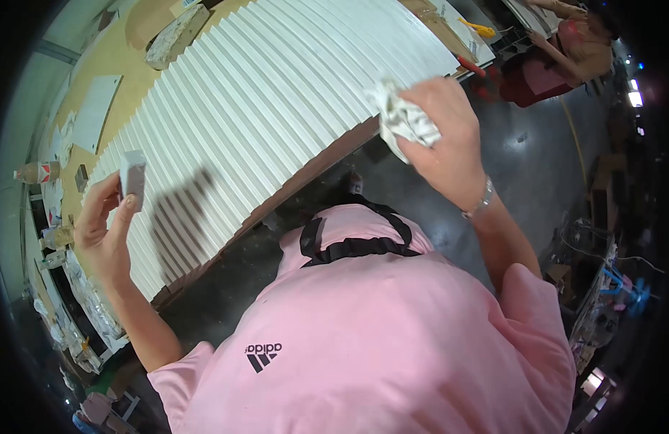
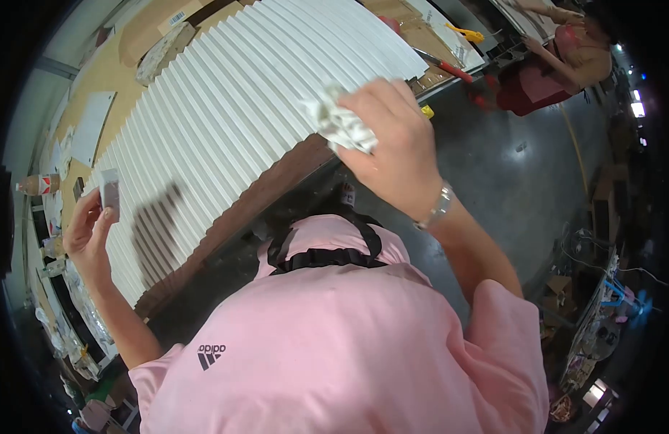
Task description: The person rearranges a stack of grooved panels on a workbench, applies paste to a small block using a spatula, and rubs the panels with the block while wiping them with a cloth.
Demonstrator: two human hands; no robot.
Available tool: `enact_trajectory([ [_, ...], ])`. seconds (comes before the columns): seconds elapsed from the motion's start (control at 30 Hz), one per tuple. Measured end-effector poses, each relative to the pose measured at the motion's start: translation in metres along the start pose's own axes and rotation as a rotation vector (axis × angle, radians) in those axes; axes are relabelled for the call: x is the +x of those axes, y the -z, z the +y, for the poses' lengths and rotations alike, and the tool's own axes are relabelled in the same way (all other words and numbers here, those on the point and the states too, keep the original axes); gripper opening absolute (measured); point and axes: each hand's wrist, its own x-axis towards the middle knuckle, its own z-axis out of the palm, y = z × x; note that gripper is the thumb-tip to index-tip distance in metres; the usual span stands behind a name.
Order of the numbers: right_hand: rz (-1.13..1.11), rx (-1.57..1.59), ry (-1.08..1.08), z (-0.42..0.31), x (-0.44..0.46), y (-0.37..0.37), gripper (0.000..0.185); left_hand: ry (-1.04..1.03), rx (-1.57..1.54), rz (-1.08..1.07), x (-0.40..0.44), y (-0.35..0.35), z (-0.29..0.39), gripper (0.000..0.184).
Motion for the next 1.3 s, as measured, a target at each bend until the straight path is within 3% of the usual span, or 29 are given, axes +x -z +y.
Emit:
enact_trajectory([
  [0.07,0.119,0.057,0.106,-0.025,0.02,-0.025,0.039,-0.002,-0.073,0.073,-0.004,0.006,-0.008,0.033],
  [0.17,-0.2,0.061,0.233,-0.054,0.001,-0.061,0.032,-0.043,0.011,0.006,-0.008,0.009,0.002,0.034],
  [0.27,-0.431,0.096,0.082,-0.056,-0.032,-0.031,0.029,-0.118,0.1,-0.034,-0.017,0.009,0.004,0.034],
  [0.37,-0.227,0.012,-0.014,-0.045,-0.048,-0.01,0.028,-0.184,0.169,-0.039,-0.024,-0.005,0.014,0.032],
  [0.5,0.013,-0.037,-0.035,-0.039,-0.015,-0.01,0.035,-0.465,0.257,-0.182,-0.022,-0.051,0.032,0.034],
  [0.67,0.168,0.14,-0.087,-0.057,0.004,-0.033,0.033,-0.689,0.433,-0.298,-0.006,-0.096,0.051,0.033],
  [0.83,0.151,0.193,-0.143,-0.052,-0.015,-0.037,0.035,-0.74,0.45,-0.287,-0.008,-0.099,0.052,0.033],
  [1.03,0.142,0.316,-0.271,-0.041,-0.017,-0.034,0.032,-0.651,0.443,-0.148,-0.005,-0.091,0.049,0.037],
  [1.13,0.129,0.354,-0.286,-0.036,-0.022,-0.037,0.032,-0.66,0.519,-0.296,-0.01,-0.089,0.054,0.039],
  [1.23,0.109,0.362,-0.275,-0.031,-0.023,-0.038,0.032,-0.582,0.557,-0.205,-0.011,-0.084,0.046,0.038],
  [1.3,0.104,0.372,-0.282,-0.028,-0.023,-0.039,0.032,-0.615,0.54,-0.259,-0.017,-0.088,0.057,0.037],
])
